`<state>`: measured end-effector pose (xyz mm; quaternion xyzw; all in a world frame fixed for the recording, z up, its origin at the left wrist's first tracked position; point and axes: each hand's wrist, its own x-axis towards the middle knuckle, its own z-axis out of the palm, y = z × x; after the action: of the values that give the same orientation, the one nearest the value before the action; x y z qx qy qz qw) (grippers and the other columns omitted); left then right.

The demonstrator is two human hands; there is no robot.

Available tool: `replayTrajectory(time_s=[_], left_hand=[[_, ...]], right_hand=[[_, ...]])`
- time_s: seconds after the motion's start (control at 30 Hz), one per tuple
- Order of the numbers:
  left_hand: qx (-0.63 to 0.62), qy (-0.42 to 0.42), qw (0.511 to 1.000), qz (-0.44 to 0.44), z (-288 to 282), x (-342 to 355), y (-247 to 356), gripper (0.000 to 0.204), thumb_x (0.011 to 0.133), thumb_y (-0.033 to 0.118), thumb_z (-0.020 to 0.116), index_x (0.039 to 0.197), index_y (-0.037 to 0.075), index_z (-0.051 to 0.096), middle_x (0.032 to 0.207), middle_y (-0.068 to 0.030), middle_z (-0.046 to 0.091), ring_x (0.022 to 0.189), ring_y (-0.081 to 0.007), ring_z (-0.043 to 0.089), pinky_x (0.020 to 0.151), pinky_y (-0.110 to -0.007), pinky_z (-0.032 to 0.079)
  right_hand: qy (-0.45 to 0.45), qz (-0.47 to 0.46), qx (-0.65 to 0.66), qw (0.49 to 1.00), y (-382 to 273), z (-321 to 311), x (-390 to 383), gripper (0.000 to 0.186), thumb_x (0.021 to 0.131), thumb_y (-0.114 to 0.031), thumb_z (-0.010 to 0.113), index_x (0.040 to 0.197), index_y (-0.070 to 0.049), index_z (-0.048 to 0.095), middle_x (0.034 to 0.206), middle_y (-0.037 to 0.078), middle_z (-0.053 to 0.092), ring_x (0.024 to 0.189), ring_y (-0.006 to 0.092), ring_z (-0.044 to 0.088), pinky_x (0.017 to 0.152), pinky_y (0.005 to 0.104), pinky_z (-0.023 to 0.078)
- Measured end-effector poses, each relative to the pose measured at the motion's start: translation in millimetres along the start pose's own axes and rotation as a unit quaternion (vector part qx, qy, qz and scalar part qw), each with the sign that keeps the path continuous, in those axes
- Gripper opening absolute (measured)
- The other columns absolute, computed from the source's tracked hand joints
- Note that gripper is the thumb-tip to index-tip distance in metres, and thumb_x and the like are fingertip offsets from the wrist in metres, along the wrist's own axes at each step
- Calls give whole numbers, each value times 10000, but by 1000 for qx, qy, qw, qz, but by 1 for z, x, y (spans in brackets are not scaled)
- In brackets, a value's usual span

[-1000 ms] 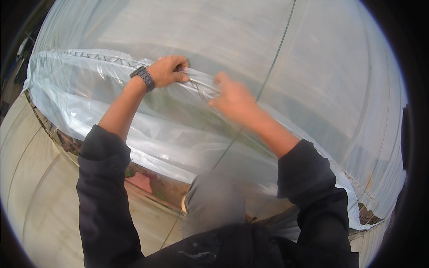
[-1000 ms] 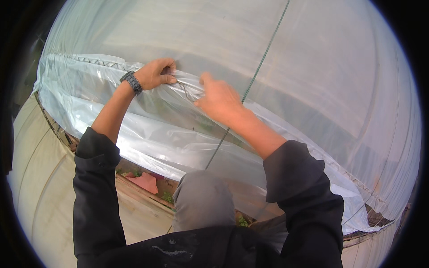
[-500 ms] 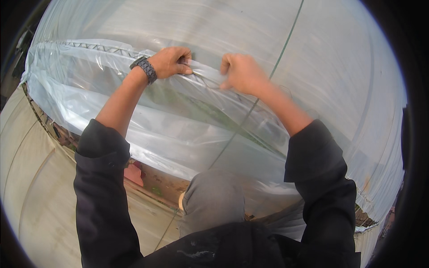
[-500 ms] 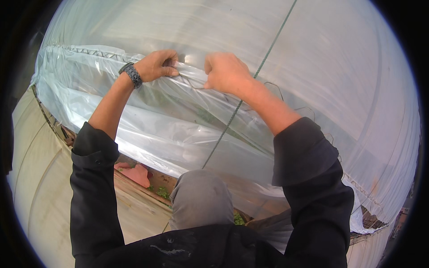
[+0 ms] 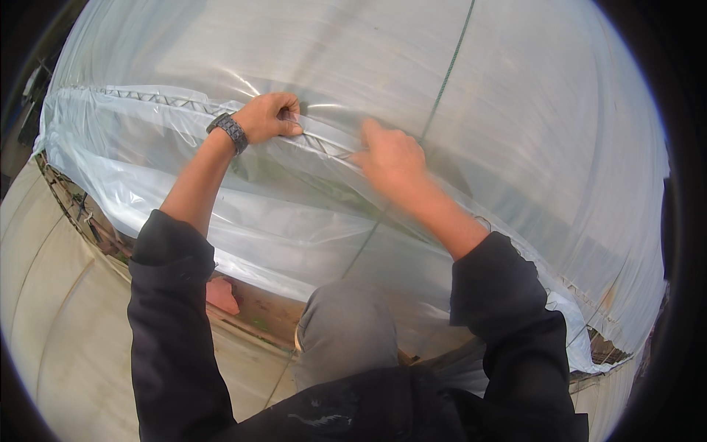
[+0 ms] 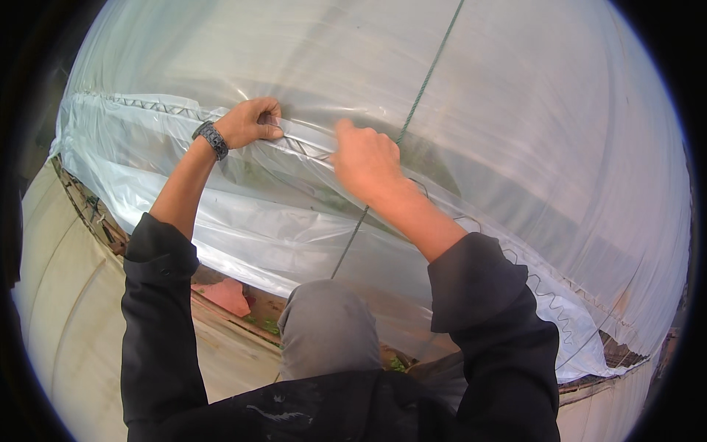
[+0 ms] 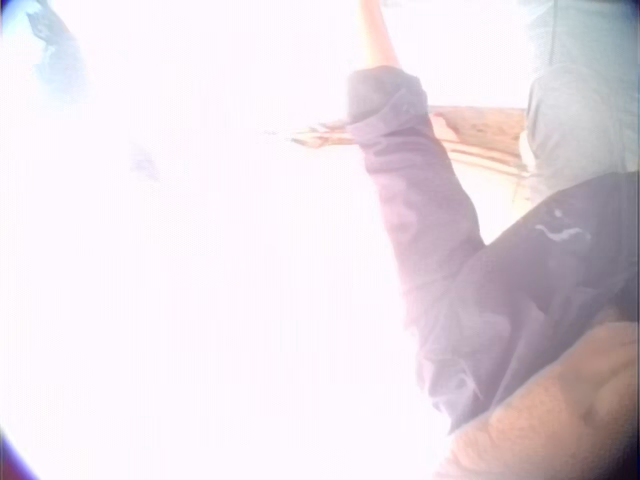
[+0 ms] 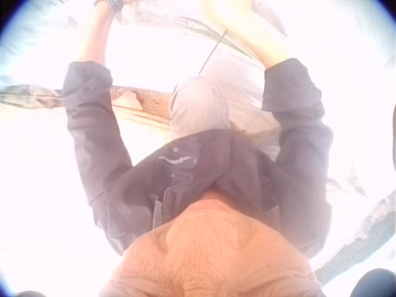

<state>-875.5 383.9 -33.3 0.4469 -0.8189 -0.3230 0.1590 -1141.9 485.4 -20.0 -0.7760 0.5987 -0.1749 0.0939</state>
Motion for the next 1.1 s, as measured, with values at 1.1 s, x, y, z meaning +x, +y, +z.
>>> replayTrajectory(time_s=[1.1], left_hand=[[-61, 29, 997, 21, 81, 31, 68, 146, 908, 173, 701, 899, 28, 702, 796, -35, 684, 754, -132, 608, 725, -306, 499]], right_hand=[[80, 121, 57, 988, 60, -12, -100, 248, 943, -269, 697, 899, -29, 656, 848, 207, 697, 812, 447, 654, 699, 524, 503]])
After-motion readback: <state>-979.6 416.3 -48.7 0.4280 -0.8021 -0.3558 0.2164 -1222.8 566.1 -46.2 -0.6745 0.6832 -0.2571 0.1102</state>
